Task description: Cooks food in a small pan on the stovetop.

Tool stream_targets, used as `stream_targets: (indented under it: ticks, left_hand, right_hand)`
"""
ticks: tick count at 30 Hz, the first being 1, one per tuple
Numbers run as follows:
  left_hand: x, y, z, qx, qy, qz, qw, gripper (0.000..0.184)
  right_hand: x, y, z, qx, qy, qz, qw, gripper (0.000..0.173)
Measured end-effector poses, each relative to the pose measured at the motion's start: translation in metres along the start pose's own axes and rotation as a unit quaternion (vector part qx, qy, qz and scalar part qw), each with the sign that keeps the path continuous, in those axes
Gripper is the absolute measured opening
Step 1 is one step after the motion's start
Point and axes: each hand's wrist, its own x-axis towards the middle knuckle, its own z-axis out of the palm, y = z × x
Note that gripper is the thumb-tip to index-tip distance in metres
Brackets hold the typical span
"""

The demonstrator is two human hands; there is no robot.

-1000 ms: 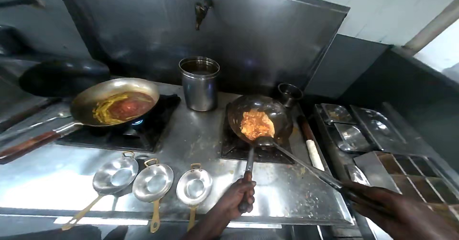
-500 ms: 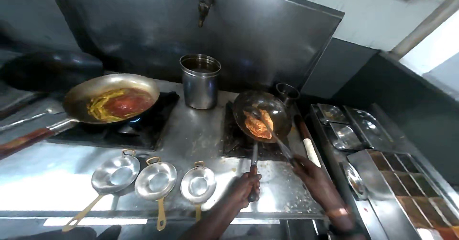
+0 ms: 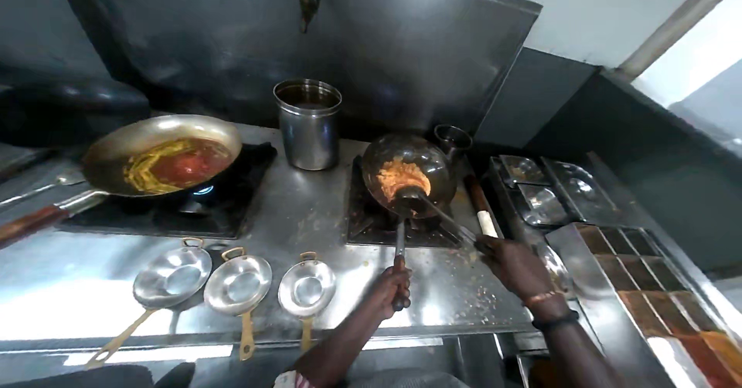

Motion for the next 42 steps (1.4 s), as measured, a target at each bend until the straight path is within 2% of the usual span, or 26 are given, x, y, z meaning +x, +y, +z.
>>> stream_targets:
  ticks: [4, 8, 11, 13, 15, 18, 20, 24, 27, 30, 33, 35, 37, 40, 42]
  left_hand:
    - [-0.014, -0.001, 0.018, -0.012, 0.017, 0.003, 1.000, 0.018]
    - [-0.030, 0.011, 0.029, -0.031, 0.016, 0.012, 0.999, 0.016]
    - [-0.024, 0.016, 0.027, -0.023, -0.008, -0.005, 1.000, 0.016]
    - [-0.022, 0.012, 0.030, -0.008, 0.007, -0.003, 1.000, 0.015]
    - [-0.040, 0.006, 0.034, 0.015, 0.032, 0.021, 0.999, 0.017]
    - [-0.096, -0.011, 0.039, 0.043, 0.036, 0.006, 0.998, 0.025]
    - [-0.109, -0.014, 0.044, 0.037, 0.036, -0.007, 0.999, 0.025]
    - [-0.066, -0.002, 0.062, -0.007, 0.026, 0.024, 0.999, 0.014]
    - [-0.048, -0.013, 0.046, 0.024, 0.026, 0.049, 0.998, 0.020]
    - [-0.096, -0.042, 0.019, 0.097, 0.024, 0.029, 0.995, 0.032]
    - [-0.139, -0.057, 0.027, 0.108, 0.022, -0.005, 0.994, 0.033]
    - [-0.129, -0.047, 0.044, 0.072, 0.015, 0.004, 0.997, 0.024]
    - [-0.097, -0.023, 0.059, 0.016, 0.015, 0.025, 0.999, 0.011]
    - [-0.046, 0.007, 0.074, -0.036, 0.003, 0.035, 0.999, 0.008]
    - [-0.030, 0.002, 0.073, -0.025, 0.000, 0.038, 0.999, 0.008]
  right_hand:
    - [0.001, -0.001, 0.017, 0.056, 0.005, 0.002, 0.998, 0.044]
    - [-0.051, 0.004, -0.012, 0.005, 0.021, -0.023, 1.000, 0.042]
    - [-0.042, 0.006, -0.023, -0.012, -0.009, -0.029, 0.999, 0.043]
    - [-0.029, 0.013, -0.014, 0.066, 0.013, -0.046, 0.997, 0.041]
    - [-0.036, 0.027, -0.003, 0.182, 0.043, -0.045, 0.981, 0.039]
    - [-0.069, 0.058, 0.012, 0.352, 0.055, -0.011, 0.934, 0.049]
    - [-0.082, 0.068, 0.019, 0.423, 0.075, -0.007, 0.903, 0.050]
    - [-0.081, 0.059, 0.030, 0.493, 0.103, -0.008, 0.864, 0.046]
    - [-0.082, 0.054, 0.044, 0.540, 0.109, -0.003, 0.834, 0.047]
    - [-0.095, 0.073, 0.054, 0.550, 0.120, -0.009, 0.826, 0.049]
    - [-0.120, 0.101, 0.054, 0.541, 0.114, 0.004, 0.833, 0.053]
    - [-0.129, 0.110, 0.051, 0.540, 0.100, 0.013, 0.835, 0.053]
    - [-0.124, 0.109, 0.050, 0.538, 0.095, 0.011, 0.837, 0.052]
    - [-0.106, 0.093, 0.056, 0.556, 0.105, -0.002, 0.824, 0.053]
    - [-0.098, 0.082, 0.065, 0.561, 0.122, -0.010, 0.819, 0.055]
